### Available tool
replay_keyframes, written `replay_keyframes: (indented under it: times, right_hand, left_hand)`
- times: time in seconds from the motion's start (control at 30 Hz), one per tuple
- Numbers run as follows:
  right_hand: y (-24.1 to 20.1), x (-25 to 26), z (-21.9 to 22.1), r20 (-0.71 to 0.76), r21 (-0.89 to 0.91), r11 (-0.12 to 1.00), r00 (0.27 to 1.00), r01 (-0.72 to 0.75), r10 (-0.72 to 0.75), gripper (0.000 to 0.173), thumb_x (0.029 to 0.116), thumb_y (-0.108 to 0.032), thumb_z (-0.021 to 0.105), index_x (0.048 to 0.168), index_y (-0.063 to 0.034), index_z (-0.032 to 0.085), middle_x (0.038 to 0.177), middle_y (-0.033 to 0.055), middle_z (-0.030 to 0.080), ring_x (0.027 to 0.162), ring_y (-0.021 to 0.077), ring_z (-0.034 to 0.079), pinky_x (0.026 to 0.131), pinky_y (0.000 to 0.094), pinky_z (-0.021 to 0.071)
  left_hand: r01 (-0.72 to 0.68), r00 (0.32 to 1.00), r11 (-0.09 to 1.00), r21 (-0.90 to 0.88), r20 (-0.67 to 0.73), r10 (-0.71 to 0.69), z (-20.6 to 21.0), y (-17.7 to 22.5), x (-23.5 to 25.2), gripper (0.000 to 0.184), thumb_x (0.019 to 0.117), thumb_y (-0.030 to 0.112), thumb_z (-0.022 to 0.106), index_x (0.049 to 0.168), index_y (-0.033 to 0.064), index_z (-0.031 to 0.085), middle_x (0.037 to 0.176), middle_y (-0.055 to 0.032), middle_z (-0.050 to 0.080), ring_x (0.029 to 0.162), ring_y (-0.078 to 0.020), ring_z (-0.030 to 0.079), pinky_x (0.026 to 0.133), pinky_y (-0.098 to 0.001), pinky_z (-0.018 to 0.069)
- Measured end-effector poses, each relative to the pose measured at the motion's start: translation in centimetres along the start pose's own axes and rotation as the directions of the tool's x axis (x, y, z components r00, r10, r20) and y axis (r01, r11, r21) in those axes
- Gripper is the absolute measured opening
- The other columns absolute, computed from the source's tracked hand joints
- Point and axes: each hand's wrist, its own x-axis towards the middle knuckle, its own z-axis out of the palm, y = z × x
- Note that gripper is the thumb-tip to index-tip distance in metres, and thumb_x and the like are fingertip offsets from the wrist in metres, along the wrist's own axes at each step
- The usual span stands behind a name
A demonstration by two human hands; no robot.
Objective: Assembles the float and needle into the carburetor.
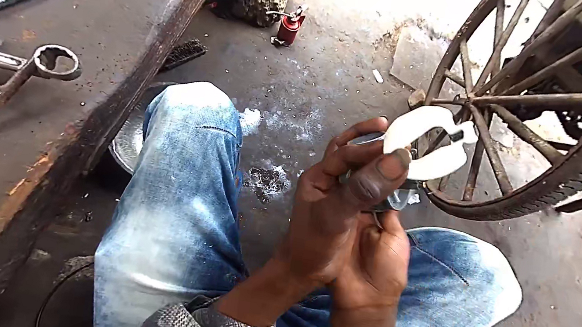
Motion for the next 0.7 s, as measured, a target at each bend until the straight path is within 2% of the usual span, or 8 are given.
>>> replay_keyframes:
  times: [0.07,0.2,0.27,0.37,0.43,0.47,0.57,0.7]
  right_hand:
    - [0.5,0.0,1.1,0.035,0.045,0.999,0.999,0.008,-0.010,0.047,0.1091,-0.047,0.033,0.121,-0.0153,0.065,0.117,0.0052,0.070,0.115,0.0168,0.067,0.097,0.0395,0.0564]
    - [0.3,-0.1,3.4,0.002,-0.264,0.962,0.998,0.061,-0.063,0.040,0.1111,-0.040,0.031,0.116,-0.0168,0.063,0.106,-0.0009,0.069,0.101,0.0066,0.068,0.086,0.0291,0.0578]
    - [0.3,0.0,3.4,-0.022,-0.372,0.927,0.997,0.055,-0.069,0.041,0.1104,-0.042,0.031,0.110,-0.0170,0.064,0.097,-0.0006,0.068,0.090,0.0065,0.068,0.077,0.0279,0.0580]
    - [0.4,0.3,2.6,-0.028,-0.440,0.896,0.996,0.065,-0.086,0.041,0.1095,-0.046,0.034,0.110,-0.0188,0.065,0.095,-0.0011,0.068,0.085,0.0067,0.068,0.072,0.0275,0.0580]
    - [0.4,0.4,2.3,-0.006,-0.463,0.883,0.995,0.081,-0.095,0.038,0.1099,-0.043,0.035,0.113,-0.0190,0.064,0.094,-0.0019,0.068,0.083,0.0053,0.068,0.070,0.0247,0.0578]
    - [0.3,0.4,2.6,-0.040,-0.480,0.874,0.993,0.075,-0.107,0.036,0.1104,-0.041,0.035,0.108,-0.0186,0.063,0.089,-0.0023,0.066,0.079,0.0046,0.067,0.066,0.0228,0.0568]
    - [-0.1,0.2,3.1,-0.217,-0.432,0.902,0.969,0.014,-0.118,0.035,0.1084,-0.035,0.043,0.090,-0.0152,0.065,0.077,0.0019,0.067,0.072,0.0114,0.069,0.062,0.0292,0.0563]
    - [-0.3,-0.3,2.6,-0.076,-0.211,0.977,0.996,0.026,-0.043,0.022,0.1065,-0.025,0.049,0.094,-0.0162,0.065,0.079,0.0002,0.067,0.073,0.0074,0.068,0.065,0.0234,0.0562]
  left_hand:
    - [-0.105,0.993,0.991,0.082,0.055,0.101,-0.1,0.0,0.2,0.023,0.0988,0.029,0.066,0.112,0.0116,0.073,0.141,-0.0044,0.053,0.125,-0.0170,0.055,0.098,-0.0366,0.0541]
    - [-0.248,0.965,0.946,0.210,0.139,0.222,0.0,0.5,0.7,0.024,0.0953,0.031,0.071,0.106,0.0104,0.076,0.146,-0.0070,0.051,0.134,-0.0202,0.050,0.107,-0.0377,0.0497]
    - [-0.283,0.956,0.927,0.245,0.152,0.252,-0.2,0.5,0.7,0.022,0.0947,0.028,0.072,0.105,0.0089,0.076,0.145,-0.0083,0.052,0.133,-0.0211,0.051,0.106,-0.0379,0.0505]
    - [-0.310,0.947,0.905,0.291,0.172,0.269,-0.5,0.3,0.7,0.022,0.0942,0.028,0.073,0.104,0.0084,0.076,0.144,-0.0077,0.052,0.130,-0.0201,0.053,0.104,-0.0370,0.0524]
    - [-0.374,0.926,0.856,0.358,0.192,0.324,-0.4,0.0,0.6,0.022,0.0919,0.029,0.075,0.100,0.0089,0.076,0.142,-0.0067,0.054,0.129,-0.0191,0.054,0.104,-0.0346,0.0520]
    - [-0.422,0.906,0.808,0.411,0.216,0.364,-0.3,-0.1,0.6,0.021,0.0903,0.030,0.077,0.097,0.0102,0.077,0.140,-0.0056,0.055,0.129,-0.0185,0.054,0.105,-0.0330,0.0510]
    - [-0.539,0.842,0.660,0.523,0.313,0.439,-0.1,-0.5,0.5,0.019,0.0878,0.029,0.079,0.095,0.0116,0.078,0.137,-0.0052,0.057,0.133,-0.0194,0.051,0.110,-0.0326,0.0466]
    - [-0.577,0.816,0.569,0.586,0.387,0.429,0.0,-0.6,0.2,0.019,0.0868,0.026,0.080,0.097,0.0105,0.077,0.137,-0.0066,0.056,0.134,-0.0200,0.050,0.111,-0.0325,0.0467]
